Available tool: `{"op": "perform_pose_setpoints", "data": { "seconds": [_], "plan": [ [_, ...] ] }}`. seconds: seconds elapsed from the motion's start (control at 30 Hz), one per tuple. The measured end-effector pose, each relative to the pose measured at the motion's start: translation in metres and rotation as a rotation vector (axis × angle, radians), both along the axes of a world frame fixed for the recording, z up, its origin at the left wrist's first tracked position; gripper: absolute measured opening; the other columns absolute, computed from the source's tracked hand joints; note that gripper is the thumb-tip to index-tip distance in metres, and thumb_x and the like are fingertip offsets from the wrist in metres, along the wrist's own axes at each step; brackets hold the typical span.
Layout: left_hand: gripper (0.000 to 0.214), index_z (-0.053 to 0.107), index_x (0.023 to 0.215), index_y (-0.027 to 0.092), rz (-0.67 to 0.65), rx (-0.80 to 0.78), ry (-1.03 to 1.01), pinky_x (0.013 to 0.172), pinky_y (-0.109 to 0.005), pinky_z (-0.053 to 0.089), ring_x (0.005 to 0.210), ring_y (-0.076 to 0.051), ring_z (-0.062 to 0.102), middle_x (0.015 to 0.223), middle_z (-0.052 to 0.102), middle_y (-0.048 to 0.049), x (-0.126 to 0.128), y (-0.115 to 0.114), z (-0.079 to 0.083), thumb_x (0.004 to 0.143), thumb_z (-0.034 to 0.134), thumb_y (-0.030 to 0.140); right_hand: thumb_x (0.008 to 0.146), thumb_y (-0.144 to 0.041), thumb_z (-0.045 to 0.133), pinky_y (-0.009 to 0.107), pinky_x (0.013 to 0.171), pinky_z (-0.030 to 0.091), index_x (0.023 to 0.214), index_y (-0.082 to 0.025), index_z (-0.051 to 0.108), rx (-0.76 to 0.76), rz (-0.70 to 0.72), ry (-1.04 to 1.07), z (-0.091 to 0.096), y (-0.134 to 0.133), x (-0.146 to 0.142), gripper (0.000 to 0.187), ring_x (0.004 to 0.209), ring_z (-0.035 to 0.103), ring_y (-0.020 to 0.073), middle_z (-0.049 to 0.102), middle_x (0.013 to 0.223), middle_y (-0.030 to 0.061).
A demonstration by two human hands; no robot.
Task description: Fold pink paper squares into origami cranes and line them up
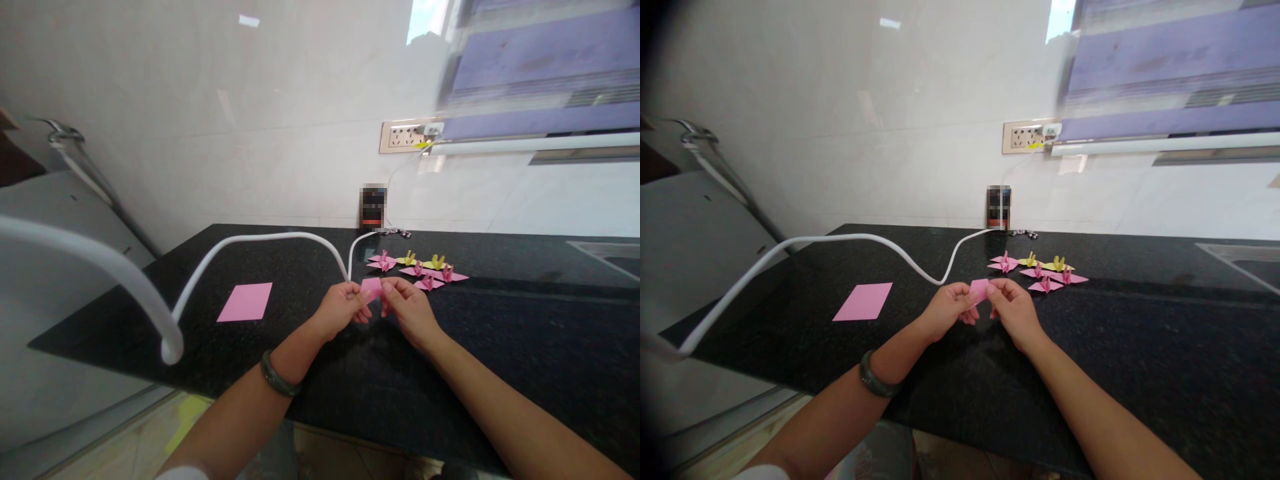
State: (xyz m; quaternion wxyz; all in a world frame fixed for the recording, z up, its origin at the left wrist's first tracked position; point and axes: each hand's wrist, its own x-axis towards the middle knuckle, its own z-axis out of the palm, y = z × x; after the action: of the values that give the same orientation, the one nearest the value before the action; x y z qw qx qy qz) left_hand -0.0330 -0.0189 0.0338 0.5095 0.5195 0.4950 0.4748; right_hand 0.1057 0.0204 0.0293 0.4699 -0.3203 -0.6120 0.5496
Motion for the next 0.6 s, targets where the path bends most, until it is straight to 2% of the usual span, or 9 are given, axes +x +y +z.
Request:
{"op": "perform_pose_setpoints", "data": {
  "seconds": [0.1,0.23,0.4,0.6],
  "plan": [
    [0.035,0.048,0.077,0.012,0.019,-0.005,-0.043,0.045,-0.018,0.038,0.047,-0.009,0.053,0.058,0.059,-0.0040,0.0002,0.0003,0.0012,0.069,0.047,0.046,0.066,-0.037,0.058,0.020,0.043,0.037,0.080,-0.015,0.055,-0.001,0.061,-0.020,-0.0004,-0.0023,-0.0008,0.026,0.046,0.045,0.0075,0.053,0.060,-0.0011],
    [0.032,0.052,0.073,0.011,0.001,0.009,-0.064,0.049,-0.020,0.040,0.051,-0.009,0.054,0.061,0.059,-0.0044,0.0012,0.0013,-0.0009,0.068,0.050,0.042,0.070,-0.036,0.053,0.021,0.045,0.037,0.073,-0.014,0.056,0.046,0.053,-0.076,-0.0021,-0.0015,0.0005,0.023,0.047,0.045,0.0073,0.054,0.060,-0.0002],
    [0.026,0.056,0.076,0.010,0.168,0.130,-0.142,0.054,-0.020,0.041,0.054,-0.008,0.051,0.064,0.057,-0.0023,0.0003,0.0045,-0.0031,0.062,0.060,0.032,0.069,-0.038,0.054,0.021,0.045,0.038,0.067,-0.015,0.056,0.086,0.029,-0.146,-0.0061,0.0032,0.0038,0.023,0.047,0.045,0.0075,0.053,0.059,-0.0005],
    [0.023,0.052,0.075,0.010,0.115,0.088,-0.190,0.051,-0.021,0.042,0.050,-0.008,0.052,0.060,0.056,-0.0017,-0.0021,0.0040,-0.0044,0.062,0.060,0.027,0.067,-0.037,0.056,0.021,0.044,0.038,0.077,-0.015,0.057,0.085,0.040,-0.117,-0.0076,0.0045,0.0036,0.024,0.047,0.046,0.0082,0.055,0.060,-0.0001]
  ]
}}
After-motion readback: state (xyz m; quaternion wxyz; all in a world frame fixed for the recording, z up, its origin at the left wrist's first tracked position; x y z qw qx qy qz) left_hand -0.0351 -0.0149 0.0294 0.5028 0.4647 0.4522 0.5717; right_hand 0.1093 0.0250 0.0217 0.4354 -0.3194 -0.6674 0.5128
